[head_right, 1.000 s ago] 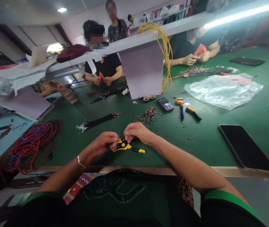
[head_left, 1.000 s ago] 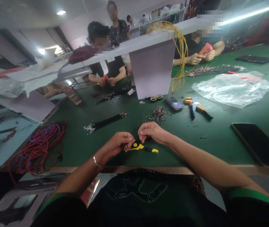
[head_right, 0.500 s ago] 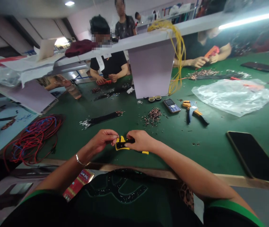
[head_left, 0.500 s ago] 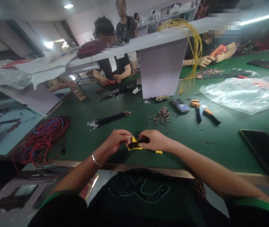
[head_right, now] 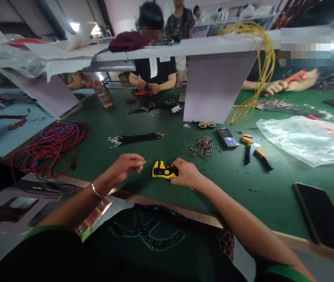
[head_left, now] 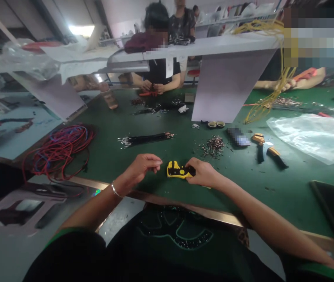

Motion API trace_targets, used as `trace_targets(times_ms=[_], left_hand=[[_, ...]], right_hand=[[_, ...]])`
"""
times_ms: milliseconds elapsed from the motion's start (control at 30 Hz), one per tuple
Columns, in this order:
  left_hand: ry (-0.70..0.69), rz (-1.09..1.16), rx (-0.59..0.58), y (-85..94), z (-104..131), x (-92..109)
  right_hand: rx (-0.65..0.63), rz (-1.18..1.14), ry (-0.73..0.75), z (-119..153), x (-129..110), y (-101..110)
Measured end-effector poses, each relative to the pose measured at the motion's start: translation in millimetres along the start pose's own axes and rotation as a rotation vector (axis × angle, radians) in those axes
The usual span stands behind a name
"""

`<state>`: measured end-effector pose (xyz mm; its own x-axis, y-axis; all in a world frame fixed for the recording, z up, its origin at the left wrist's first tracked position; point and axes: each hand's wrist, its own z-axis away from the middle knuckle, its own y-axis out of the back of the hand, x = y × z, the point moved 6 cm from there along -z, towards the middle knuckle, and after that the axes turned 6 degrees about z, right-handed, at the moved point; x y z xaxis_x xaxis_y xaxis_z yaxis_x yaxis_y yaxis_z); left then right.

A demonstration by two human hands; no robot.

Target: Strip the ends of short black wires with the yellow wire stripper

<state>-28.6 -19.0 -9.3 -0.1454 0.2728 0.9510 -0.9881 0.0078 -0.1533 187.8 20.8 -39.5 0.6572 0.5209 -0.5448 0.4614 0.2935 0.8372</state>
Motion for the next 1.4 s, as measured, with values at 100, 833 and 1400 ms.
trace_targets(times_ms=[100,833,1400], left_hand=[[0.003,0.018,0.009,2.9,0.8,0.7],[-0.072,0.06,-0.128,-63.9,-24.2,21.3],[-0.079,-0.044,-0.065,-51.0,-49.1,22.8]], right_hand=[[-0.021,-0.475,-0.161,-1.7,9.8,-0.1],[0.104,-1.27,-0.087,16.5,-9.0,43.3],[-0.016,-1.064,-0.175,29.6,19.9,10.2]])
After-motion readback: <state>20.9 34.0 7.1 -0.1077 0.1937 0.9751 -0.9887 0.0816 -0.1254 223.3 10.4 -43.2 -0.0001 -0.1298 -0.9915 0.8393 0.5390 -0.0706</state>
